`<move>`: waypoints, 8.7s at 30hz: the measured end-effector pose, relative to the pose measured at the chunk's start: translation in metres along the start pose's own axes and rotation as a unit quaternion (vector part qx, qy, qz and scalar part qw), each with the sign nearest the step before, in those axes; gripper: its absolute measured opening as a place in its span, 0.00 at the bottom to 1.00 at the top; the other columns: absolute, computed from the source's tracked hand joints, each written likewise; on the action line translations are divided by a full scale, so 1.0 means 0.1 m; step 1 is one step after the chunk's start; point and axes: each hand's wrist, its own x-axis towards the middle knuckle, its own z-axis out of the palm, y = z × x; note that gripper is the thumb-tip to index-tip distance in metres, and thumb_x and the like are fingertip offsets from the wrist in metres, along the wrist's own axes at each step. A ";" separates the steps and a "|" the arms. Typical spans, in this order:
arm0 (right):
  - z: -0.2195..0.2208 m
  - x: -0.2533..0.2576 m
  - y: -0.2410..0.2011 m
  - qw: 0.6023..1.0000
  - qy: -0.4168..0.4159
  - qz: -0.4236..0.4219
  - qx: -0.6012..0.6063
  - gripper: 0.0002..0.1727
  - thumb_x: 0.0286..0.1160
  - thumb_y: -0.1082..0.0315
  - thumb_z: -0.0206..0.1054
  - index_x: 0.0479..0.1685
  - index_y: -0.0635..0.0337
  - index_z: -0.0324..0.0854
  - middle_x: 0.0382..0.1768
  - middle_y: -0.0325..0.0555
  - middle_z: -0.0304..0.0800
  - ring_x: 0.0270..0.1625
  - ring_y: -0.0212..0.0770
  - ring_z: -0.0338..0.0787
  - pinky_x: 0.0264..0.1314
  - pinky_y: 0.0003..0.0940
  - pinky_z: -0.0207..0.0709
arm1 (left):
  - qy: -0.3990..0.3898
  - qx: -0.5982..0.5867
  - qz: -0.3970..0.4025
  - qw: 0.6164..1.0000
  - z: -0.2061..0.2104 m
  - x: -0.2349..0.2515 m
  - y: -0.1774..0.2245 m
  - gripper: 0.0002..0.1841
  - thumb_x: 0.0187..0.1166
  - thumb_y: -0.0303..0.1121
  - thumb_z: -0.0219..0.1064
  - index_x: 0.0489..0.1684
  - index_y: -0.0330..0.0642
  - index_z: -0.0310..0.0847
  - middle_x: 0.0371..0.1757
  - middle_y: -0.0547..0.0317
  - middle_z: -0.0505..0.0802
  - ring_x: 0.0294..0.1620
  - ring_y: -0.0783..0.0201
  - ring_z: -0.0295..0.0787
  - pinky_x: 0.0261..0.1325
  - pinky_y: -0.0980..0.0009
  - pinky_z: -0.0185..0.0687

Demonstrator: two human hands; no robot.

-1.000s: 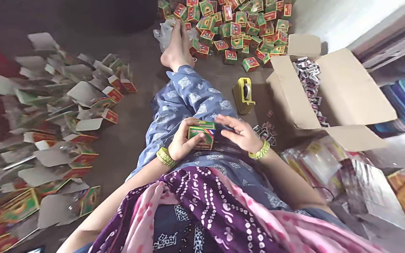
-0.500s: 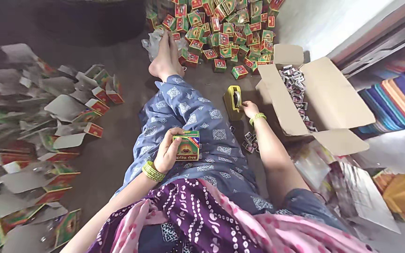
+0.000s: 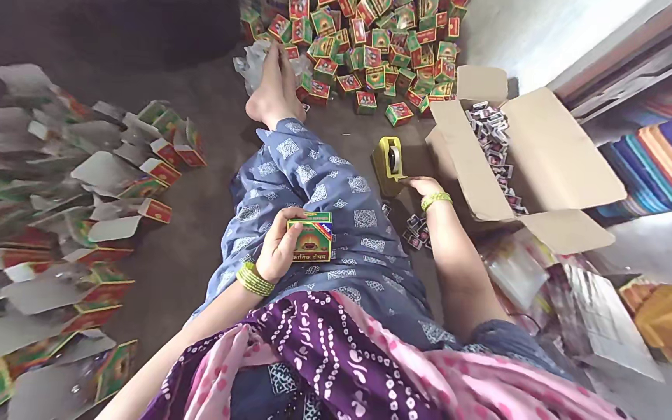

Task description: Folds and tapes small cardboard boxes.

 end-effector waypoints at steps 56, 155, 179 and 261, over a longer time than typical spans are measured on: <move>1.19 -2.12 -0.58 0.878 -0.289 -0.353 0.147 0.29 0.63 0.55 0.82 0.61 0.62 0.83 0.49 0.45 0.95 0.51 0.38 0.94 0.54 0.37 0.92 | 0.555 -0.066 -0.242 0.793 -1.36 0.16 0.01 0.39 0.83 0.42 0.66 0.92 0.50 0.48 0.83 0.28 0.67 0.76 0.32 0.74 0.66 0.34 0.80; 0.79 -2.40 -0.76 0.820 -0.030 -0.570 0.049 0.14 0.68 0.61 0.79 0.46 0.59 0.88 0.34 0.37 0.93 0.35 0.29 0.91 0.37 0.30 0.88 | 0.015 0.064 -0.044 0.997 0.00 -0.04 0.03 0.39 0.54 0.29 0.89 0.68 0.28 0.75 0.56 0.52 0.95 0.59 0.61 0.93 0.69 0.58 0.89; 0.99 -2.42 -0.72 0.686 -0.069 -0.692 -0.214 0.14 0.83 0.55 0.64 0.40 0.51 0.92 0.61 0.51 0.89 0.67 0.53 0.85 0.68 0.54 0.80 | -0.024 0.166 -0.026 0.985 -0.01 -0.08 0.09 0.42 0.66 0.36 0.79 0.76 0.19 0.61 0.59 0.46 0.90 0.62 0.69 0.89 0.71 0.68 0.84; 0.14 0.57 -0.01 0.981 -0.015 -0.148 -0.121 0.24 0.83 0.59 0.69 0.73 0.64 0.80 0.67 0.62 0.87 0.73 0.58 0.84 0.80 0.60 0.70 | -0.018 -0.073 -0.067 0.995 -0.01 -0.03 0.08 0.14 0.85 0.31 0.54 0.63 0.35 0.70 0.60 0.55 0.88 0.53 0.64 0.91 0.56 0.63 0.91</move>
